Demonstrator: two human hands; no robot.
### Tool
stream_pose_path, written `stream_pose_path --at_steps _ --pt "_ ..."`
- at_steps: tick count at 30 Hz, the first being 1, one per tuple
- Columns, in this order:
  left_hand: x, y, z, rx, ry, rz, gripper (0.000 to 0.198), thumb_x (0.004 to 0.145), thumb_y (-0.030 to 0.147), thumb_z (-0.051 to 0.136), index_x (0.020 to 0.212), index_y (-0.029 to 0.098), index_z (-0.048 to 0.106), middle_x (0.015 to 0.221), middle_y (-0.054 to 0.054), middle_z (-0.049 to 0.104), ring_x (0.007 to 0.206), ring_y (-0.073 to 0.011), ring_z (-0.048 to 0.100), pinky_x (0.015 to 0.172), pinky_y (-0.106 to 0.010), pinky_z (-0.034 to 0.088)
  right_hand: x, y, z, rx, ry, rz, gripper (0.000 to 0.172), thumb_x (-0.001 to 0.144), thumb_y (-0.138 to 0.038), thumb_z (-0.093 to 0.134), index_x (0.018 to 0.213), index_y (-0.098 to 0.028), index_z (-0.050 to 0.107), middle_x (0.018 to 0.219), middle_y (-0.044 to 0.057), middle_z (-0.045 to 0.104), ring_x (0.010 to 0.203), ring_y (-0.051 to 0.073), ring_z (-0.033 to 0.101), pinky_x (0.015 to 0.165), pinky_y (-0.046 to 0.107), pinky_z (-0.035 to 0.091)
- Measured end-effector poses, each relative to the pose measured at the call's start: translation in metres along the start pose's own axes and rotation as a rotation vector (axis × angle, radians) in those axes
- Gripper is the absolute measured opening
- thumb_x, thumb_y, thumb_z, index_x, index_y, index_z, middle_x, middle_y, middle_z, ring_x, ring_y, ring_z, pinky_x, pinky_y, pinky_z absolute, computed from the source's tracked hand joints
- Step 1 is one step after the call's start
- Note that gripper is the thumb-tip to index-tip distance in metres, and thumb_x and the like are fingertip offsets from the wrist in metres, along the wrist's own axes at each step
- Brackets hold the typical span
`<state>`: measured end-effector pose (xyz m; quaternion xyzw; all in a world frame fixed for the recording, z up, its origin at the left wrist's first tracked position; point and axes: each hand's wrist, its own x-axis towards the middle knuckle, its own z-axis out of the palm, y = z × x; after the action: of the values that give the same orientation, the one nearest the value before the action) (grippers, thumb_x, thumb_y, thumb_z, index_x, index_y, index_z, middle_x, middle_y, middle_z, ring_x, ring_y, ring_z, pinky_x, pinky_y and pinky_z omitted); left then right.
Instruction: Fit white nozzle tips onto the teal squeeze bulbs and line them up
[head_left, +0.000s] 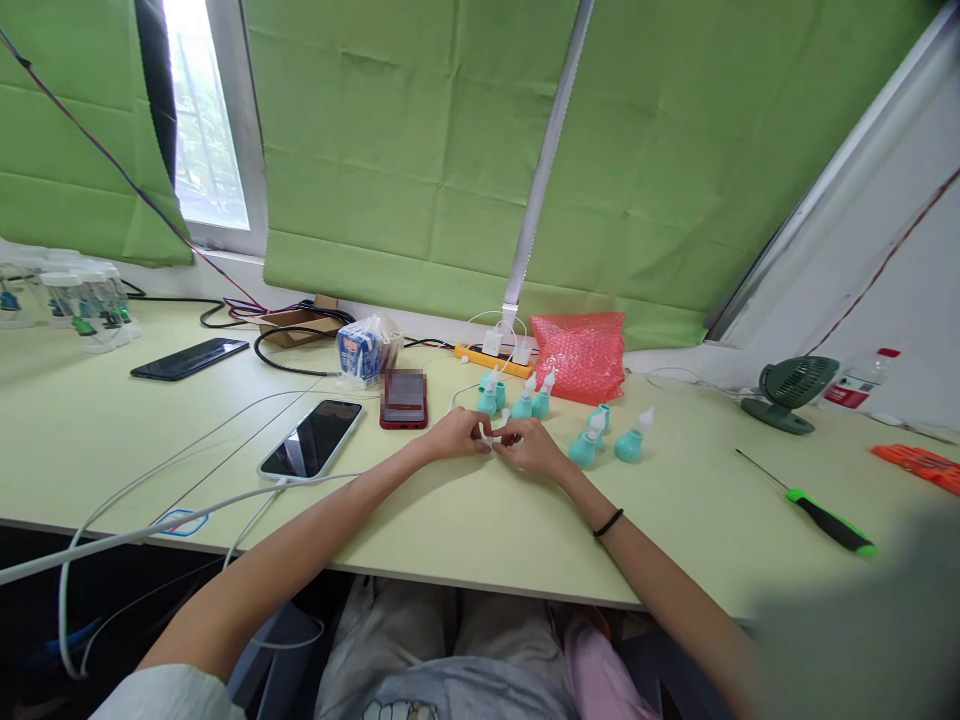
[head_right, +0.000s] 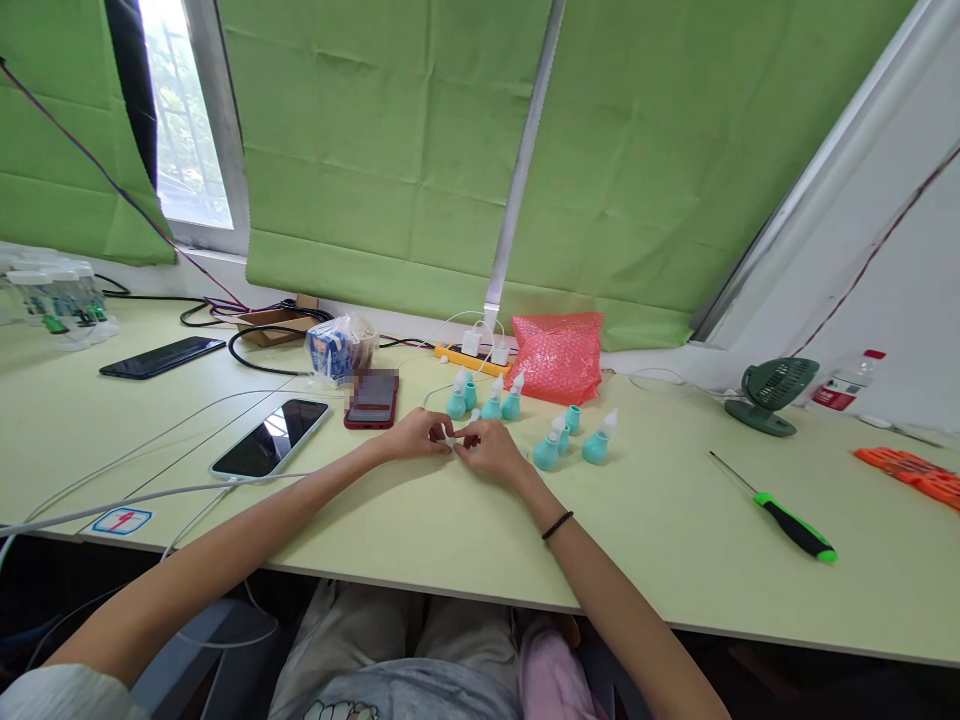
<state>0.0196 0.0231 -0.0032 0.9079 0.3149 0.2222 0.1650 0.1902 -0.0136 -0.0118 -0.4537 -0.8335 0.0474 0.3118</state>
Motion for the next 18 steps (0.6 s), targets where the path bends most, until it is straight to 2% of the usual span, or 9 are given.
stream_pose_path --at_steps 3,8,18 --pt "-0.0003 -0.0009 0.0005 0.061 0.010 0.024 0.021 0.062 0.028 0.056 0.078 0.016 0.059 0.068 -0.001 0.060 0.061 -0.0108 0.053 0.055 -0.018 0.037 -0.0010 -0.0028 -0.0017 -0.035 -0.011 -0.015 0.018 0.063 -0.020 0.056 0.078 -0.019 0.065 0.063 0.002 0.061 0.057 0.012 0.052 0.056 0.022 0.038" --pt "0.0008 -0.0033 0.0015 0.095 0.025 0.031 0.027 0.061 0.029 0.057 0.085 0.016 0.057 0.070 -0.001 0.061 0.062 -0.0114 0.054 0.055 -0.018 0.037 -0.0014 -0.0030 0.0009 -0.057 0.014 -0.018 0.021 0.062 -0.023 0.057 0.083 -0.019 0.062 0.072 0.003 0.061 0.064 0.013 0.052 0.058 0.023 0.039" --pt "0.0003 -0.0020 -0.0002 0.127 0.031 0.017 0.022 0.061 0.027 0.056 0.080 0.016 0.060 0.071 -0.002 0.061 0.063 -0.0122 0.054 0.055 -0.019 0.036 -0.0011 -0.0009 0.0040 -0.027 0.015 0.013 0.019 0.062 -0.022 0.058 0.080 -0.018 0.061 0.070 0.002 0.061 0.062 0.013 0.053 0.057 0.023 0.039"
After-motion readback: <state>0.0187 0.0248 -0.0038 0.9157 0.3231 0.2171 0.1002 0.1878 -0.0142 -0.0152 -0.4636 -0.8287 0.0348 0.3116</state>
